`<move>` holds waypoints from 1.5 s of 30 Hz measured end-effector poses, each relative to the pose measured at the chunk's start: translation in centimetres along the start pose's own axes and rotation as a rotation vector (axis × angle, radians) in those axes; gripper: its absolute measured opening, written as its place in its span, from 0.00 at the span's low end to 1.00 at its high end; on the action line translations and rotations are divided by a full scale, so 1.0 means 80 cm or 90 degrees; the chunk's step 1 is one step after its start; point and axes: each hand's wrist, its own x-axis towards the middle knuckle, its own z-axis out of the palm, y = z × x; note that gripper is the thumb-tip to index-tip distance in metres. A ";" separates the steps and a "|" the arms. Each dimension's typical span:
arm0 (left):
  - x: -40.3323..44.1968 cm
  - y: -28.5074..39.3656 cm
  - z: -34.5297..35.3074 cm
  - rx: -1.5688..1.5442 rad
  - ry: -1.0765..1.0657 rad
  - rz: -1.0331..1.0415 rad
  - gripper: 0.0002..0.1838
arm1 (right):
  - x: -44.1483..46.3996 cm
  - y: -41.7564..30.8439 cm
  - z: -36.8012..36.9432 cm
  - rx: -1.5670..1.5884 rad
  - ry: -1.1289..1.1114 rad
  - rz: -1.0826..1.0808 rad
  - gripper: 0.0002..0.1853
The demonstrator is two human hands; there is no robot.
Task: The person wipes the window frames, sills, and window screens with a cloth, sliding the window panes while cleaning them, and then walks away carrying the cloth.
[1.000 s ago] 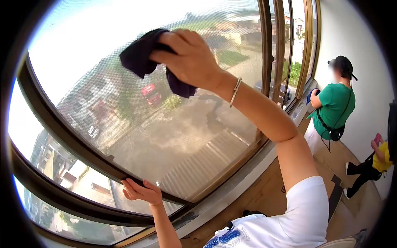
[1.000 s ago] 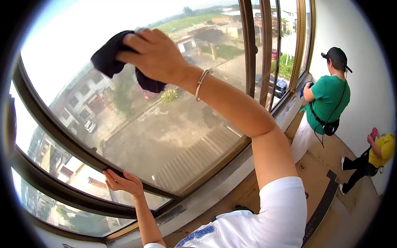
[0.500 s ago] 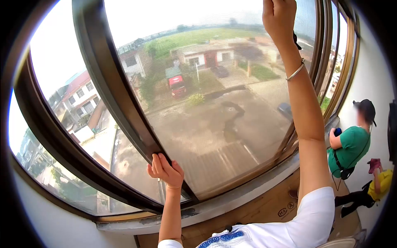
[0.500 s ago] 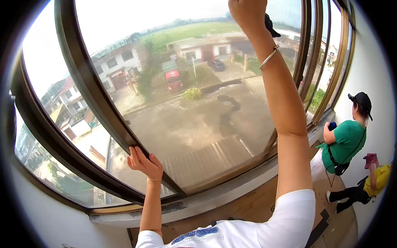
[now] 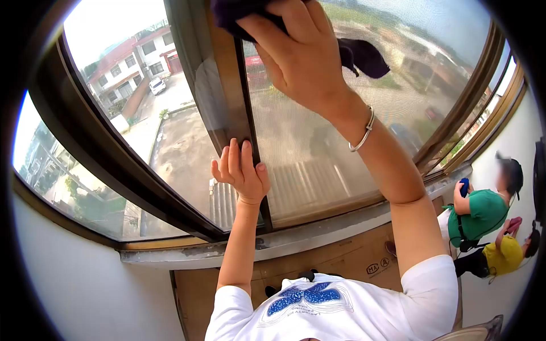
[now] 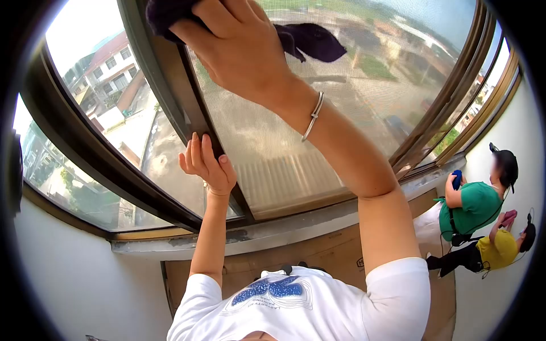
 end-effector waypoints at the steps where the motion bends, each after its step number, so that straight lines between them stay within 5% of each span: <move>1: 0.001 0.000 -0.003 -0.018 -0.006 -0.003 0.23 | -0.030 -0.026 -0.006 -0.023 -0.036 0.052 0.14; 11: -0.076 -0.025 -0.102 -0.058 -0.095 -0.155 0.27 | -0.258 -0.193 -0.091 0.173 -0.363 0.144 0.11; 14: -0.094 -0.046 -0.138 -0.004 -0.106 -0.196 0.26 | -0.299 -0.216 -0.124 0.269 -0.579 0.097 0.08; 17: -0.114 -0.064 -0.168 0.026 -0.115 -0.240 0.26 | -0.239 -0.191 -0.132 0.234 -0.544 0.068 0.10; 23: -0.133 -0.059 -0.182 -0.018 -0.145 -0.281 0.26 | 0.028 -0.059 -0.074 -0.116 -0.174 -0.042 0.14; 26: -0.136 -0.051 -0.180 -0.014 -0.187 -0.277 0.25 | 0.096 -0.049 -0.044 0.171 -0.057 0.175 0.11; 28: -0.143 -0.052 -0.180 -0.011 -0.200 -0.279 0.25 | 0.085 -0.023 -0.023 -0.042 -0.127 -0.159 0.12; 31: -0.156 -0.055 -0.183 -0.010 -0.212 -0.293 0.24 | -0.002 -0.066 -0.018 0.016 -0.251 -0.197 0.13; 39: -0.188 -0.044 -0.203 -0.009 -0.298 -0.325 0.24 | -0.289 -0.297 -0.079 0.167 -0.595 -0.093 0.06; 43: -0.203 -0.037 -0.226 -0.014 -0.353 -0.356 0.25 | -0.339 -0.343 -0.108 0.386 -0.853 0.076 0.08; 45: -0.212 -0.040 -0.235 -0.021 -0.337 -0.357 0.25 | -0.310 -0.323 -0.113 0.363 -0.771 0.097 0.10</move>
